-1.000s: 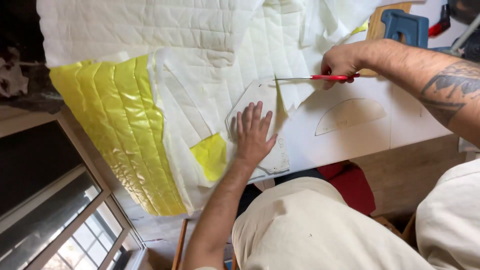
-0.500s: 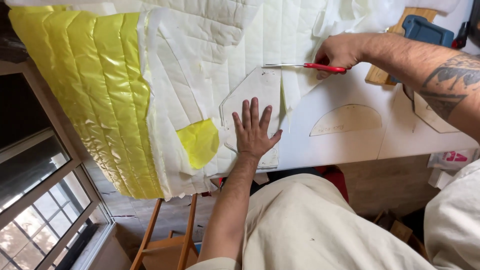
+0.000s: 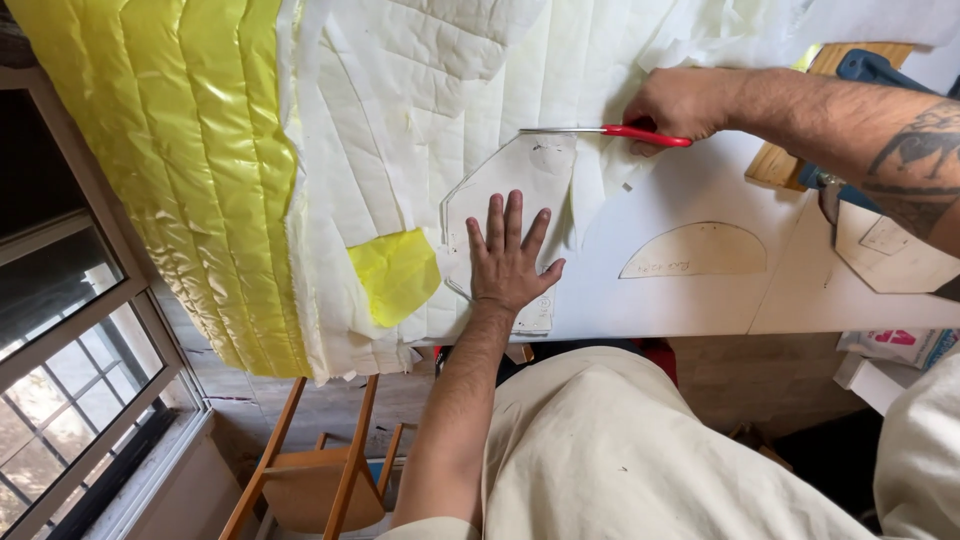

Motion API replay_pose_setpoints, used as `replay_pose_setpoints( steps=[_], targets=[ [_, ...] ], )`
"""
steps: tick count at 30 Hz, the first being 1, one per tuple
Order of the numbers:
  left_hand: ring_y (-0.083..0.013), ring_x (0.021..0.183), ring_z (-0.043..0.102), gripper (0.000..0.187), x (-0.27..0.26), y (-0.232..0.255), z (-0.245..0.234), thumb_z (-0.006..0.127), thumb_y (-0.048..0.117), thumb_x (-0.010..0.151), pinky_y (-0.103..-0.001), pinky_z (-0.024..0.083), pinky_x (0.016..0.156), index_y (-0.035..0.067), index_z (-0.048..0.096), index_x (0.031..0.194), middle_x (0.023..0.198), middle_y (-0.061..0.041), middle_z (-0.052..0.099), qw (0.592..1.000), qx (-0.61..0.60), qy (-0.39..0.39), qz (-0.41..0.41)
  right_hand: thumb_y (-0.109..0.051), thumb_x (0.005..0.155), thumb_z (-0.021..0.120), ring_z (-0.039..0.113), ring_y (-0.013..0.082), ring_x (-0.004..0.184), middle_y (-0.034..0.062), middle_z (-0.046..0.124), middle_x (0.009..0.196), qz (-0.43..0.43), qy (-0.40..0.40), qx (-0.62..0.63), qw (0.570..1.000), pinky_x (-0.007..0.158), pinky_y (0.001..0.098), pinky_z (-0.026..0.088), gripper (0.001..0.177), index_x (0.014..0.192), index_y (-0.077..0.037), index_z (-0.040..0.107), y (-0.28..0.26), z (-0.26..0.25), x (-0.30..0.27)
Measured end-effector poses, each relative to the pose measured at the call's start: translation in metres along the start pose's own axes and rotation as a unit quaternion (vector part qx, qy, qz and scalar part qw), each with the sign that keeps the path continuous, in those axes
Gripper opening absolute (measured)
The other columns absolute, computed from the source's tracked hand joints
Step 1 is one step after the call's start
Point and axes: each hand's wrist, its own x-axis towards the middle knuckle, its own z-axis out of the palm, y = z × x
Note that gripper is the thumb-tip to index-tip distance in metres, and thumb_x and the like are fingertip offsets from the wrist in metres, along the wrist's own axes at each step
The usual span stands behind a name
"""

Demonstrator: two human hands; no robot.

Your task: Cutting patterns from quilted fabric and assembling various fabric components on a workshop table.

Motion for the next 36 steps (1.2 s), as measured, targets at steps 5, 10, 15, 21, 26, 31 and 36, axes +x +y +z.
replay_pose_setpoints(
  steps=[5,10,15,21,26,31,36],
  targets=[
    [-0.0433,0.158,0.011,0.107,-0.001,0.001,0.008,0.060,0.091,0.095,-0.072,0.009,0.122,0.031,0.005,0.165,0.171,-0.018,0.009,1.000,0.016,0.009,0.000,-0.046,0.083,0.075,0.064,0.0216,0.065,0.0040,0.071,0.067,0.016,0.004,0.003,1.000,0.067,0.0357,0.050,0.033,0.086,-0.014,0.076,-0.015,-0.009,0.009],
    [-0.0435,0.160,0.010,0.114,-0.002,0.002,0.011,0.061,0.090,0.094,-0.072,0.008,0.124,0.028,-0.003,0.164,0.173,-0.019,0.007,0.999,0.015,0.032,-0.001,-0.044,0.086,0.070,0.067,0.0200,0.062,0.0008,0.073,0.066,-0.090,0.060,-0.049,0.993,0.060,0.0346,0.052,0.029,0.082,-0.016,0.076,0.017,0.016,0.036],
    [-0.0432,0.161,0.006,0.113,-0.002,0.002,0.014,0.060,0.088,0.095,-0.073,0.006,0.124,0.029,-0.006,0.164,0.173,-0.018,0.003,1.000,0.006,0.025,-0.001,-0.041,0.085,0.073,0.068,0.0216,0.065,0.0025,0.074,0.069,-0.085,0.062,-0.072,0.992,0.060,0.0364,0.053,0.024,0.088,-0.017,0.076,0.023,0.016,0.041],
    [-0.0431,0.159,0.007,0.104,0.002,0.001,-0.008,0.056,0.090,0.103,-0.072,0.006,0.122,0.029,-0.003,0.164,0.172,-0.019,0.003,0.998,0.030,-0.053,0.002,-0.042,0.087,0.074,0.068,0.0228,0.068,0.0037,0.074,0.072,-0.011,0.038,-0.086,0.996,0.062,0.0382,0.054,0.028,0.091,-0.015,0.076,0.003,-0.003,0.016],
    [-0.0432,0.158,0.007,0.098,-0.007,0.005,-0.010,0.053,0.080,0.096,-0.072,0.007,0.122,0.028,0.011,0.167,0.171,-0.019,0.005,1.000,-0.013,0.011,-0.003,-0.048,0.087,0.077,0.066,0.0259,0.069,0.0103,0.073,0.070,0.117,-0.017,-0.040,0.992,0.062,0.0387,0.050,0.038,0.087,-0.010,0.075,-0.058,-0.029,-0.052],
    [-0.0407,0.158,-0.011,0.096,-0.014,0.016,-0.027,0.034,0.084,0.091,-0.069,0.000,0.123,0.029,0.010,0.167,0.170,-0.018,-0.013,0.999,0.011,-0.042,-0.023,-0.056,0.092,0.068,0.066,0.0274,0.068,0.0108,0.074,0.077,0.219,0.056,-0.028,0.974,0.059,0.0390,0.053,0.048,0.089,-0.009,0.074,-0.083,0.018,-0.127],
    [-0.0391,0.149,0.026,0.073,-0.030,0.004,-0.020,0.051,0.068,0.103,-0.059,0.023,0.122,0.019,0.034,0.155,0.159,-0.018,0.028,0.980,-0.110,0.151,-0.069,-0.032,0.085,0.084,0.067,0.0338,0.082,0.0158,0.071,0.087,0.164,0.432,0.213,0.861,0.077,0.0462,0.051,0.052,0.122,-0.001,0.065,-0.092,0.216,-0.147]
  ],
)
